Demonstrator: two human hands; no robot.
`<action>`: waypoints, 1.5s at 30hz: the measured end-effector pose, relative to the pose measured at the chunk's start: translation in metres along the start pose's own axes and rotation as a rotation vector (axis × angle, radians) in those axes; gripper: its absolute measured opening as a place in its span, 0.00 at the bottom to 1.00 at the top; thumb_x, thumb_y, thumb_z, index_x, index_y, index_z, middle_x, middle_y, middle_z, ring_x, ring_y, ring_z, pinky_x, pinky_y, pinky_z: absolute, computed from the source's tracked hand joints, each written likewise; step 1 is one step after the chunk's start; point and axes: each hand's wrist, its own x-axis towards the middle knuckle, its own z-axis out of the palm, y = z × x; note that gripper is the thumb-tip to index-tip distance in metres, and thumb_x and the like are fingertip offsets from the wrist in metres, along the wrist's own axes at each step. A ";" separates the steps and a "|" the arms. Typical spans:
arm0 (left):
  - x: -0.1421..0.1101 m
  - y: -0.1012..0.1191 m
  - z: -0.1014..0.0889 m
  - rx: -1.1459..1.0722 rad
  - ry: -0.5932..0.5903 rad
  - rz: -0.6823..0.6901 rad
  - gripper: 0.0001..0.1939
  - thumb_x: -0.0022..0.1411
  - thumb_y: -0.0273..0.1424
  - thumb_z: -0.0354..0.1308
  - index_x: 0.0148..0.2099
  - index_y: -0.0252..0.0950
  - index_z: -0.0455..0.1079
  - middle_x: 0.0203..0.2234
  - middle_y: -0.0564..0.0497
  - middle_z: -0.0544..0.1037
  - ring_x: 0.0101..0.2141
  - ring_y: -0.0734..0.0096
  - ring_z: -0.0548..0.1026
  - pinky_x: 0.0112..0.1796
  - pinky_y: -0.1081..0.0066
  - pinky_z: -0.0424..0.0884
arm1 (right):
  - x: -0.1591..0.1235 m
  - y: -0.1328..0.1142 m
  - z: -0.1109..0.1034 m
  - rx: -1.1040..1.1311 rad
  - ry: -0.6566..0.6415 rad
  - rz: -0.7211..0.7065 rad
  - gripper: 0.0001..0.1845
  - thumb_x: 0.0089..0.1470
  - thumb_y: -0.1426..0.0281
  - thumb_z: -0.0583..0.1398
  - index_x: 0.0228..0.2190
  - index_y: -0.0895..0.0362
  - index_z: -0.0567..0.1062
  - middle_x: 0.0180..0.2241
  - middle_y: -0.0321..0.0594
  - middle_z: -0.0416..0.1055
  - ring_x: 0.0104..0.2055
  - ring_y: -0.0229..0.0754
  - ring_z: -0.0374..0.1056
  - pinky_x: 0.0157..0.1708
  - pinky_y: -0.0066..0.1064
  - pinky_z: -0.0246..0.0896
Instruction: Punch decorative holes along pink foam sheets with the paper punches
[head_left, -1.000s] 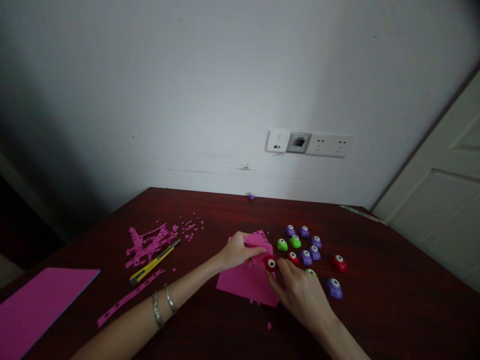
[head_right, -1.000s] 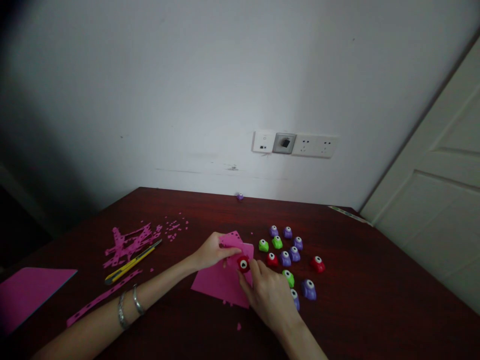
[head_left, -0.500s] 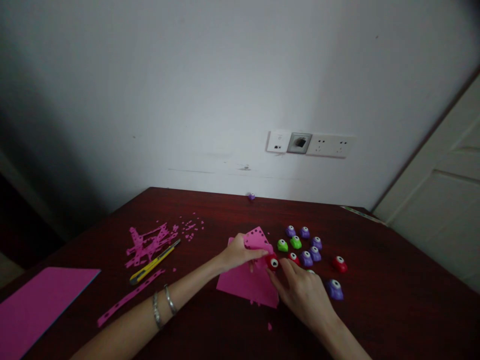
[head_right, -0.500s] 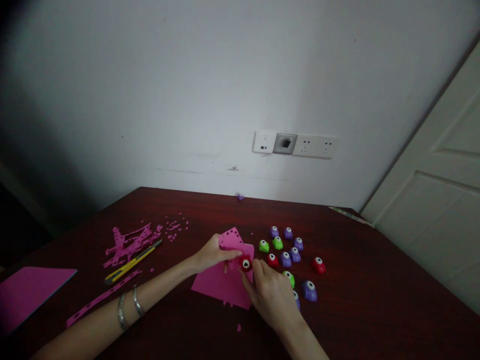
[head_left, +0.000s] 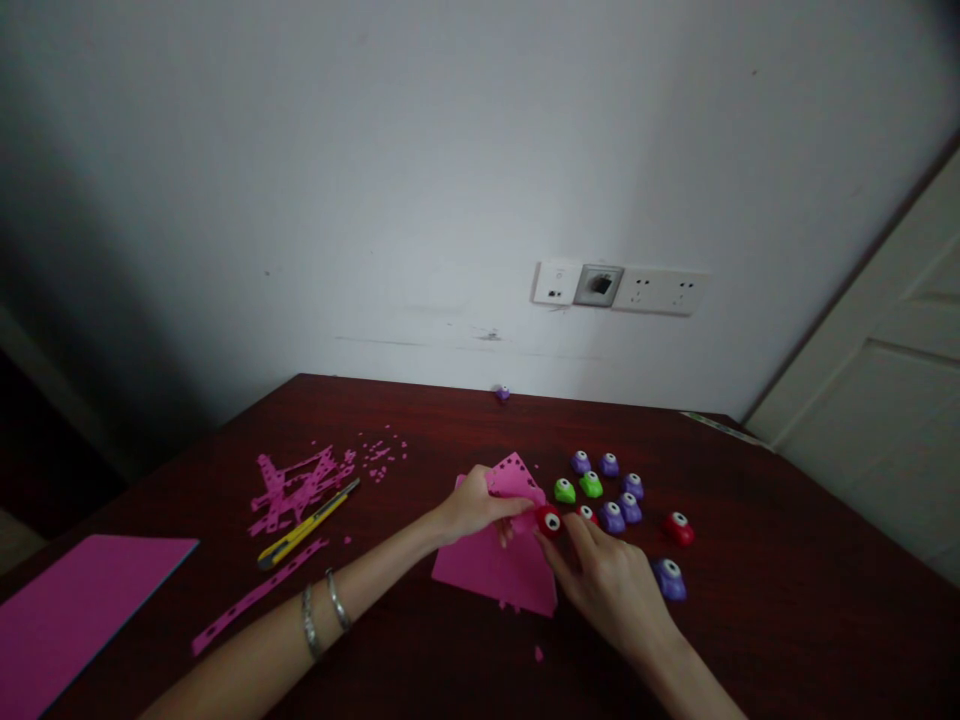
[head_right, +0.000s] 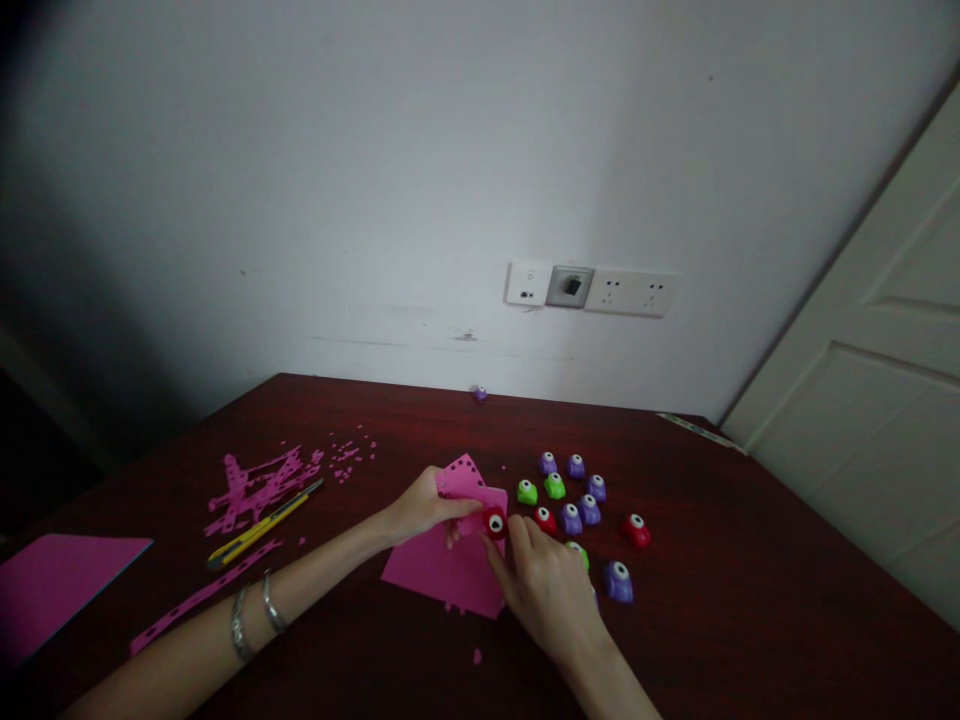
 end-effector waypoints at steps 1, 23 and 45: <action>0.000 0.000 0.000 0.005 -0.002 -0.002 0.17 0.47 0.40 0.63 0.25 0.28 0.69 0.15 0.52 0.72 0.15 0.78 0.69 0.18 0.74 0.69 | 0.000 0.000 0.000 0.000 0.006 -0.002 0.18 0.59 0.60 0.48 0.24 0.57 0.66 0.18 0.34 0.66 0.16 0.35 0.64 0.15 0.26 0.41; -0.002 0.006 -0.002 0.040 -0.034 0.005 0.18 0.47 0.41 0.63 0.25 0.29 0.69 0.14 0.53 0.71 0.14 0.78 0.69 0.18 0.75 0.68 | 0.001 0.000 -0.001 0.011 0.009 0.021 0.18 0.59 0.59 0.48 0.25 0.57 0.67 0.18 0.34 0.66 0.16 0.36 0.64 0.15 0.26 0.42; -0.001 0.004 -0.005 0.035 -0.045 -0.015 0.19 0.46 0.43 0.63 0.25 0.28 0.68 0.14 0.54 0.71 0.14 0.79 0.68 0.18 0.76 0.68 | -0.001 0.004 0.001 -0.012 0.027 0.031 0.17 0.58 0.59 0.50 0.26 0.58 0.68 0.19 0.35 0.67 0.17 0.36 0.64 0.15 0.26 0.43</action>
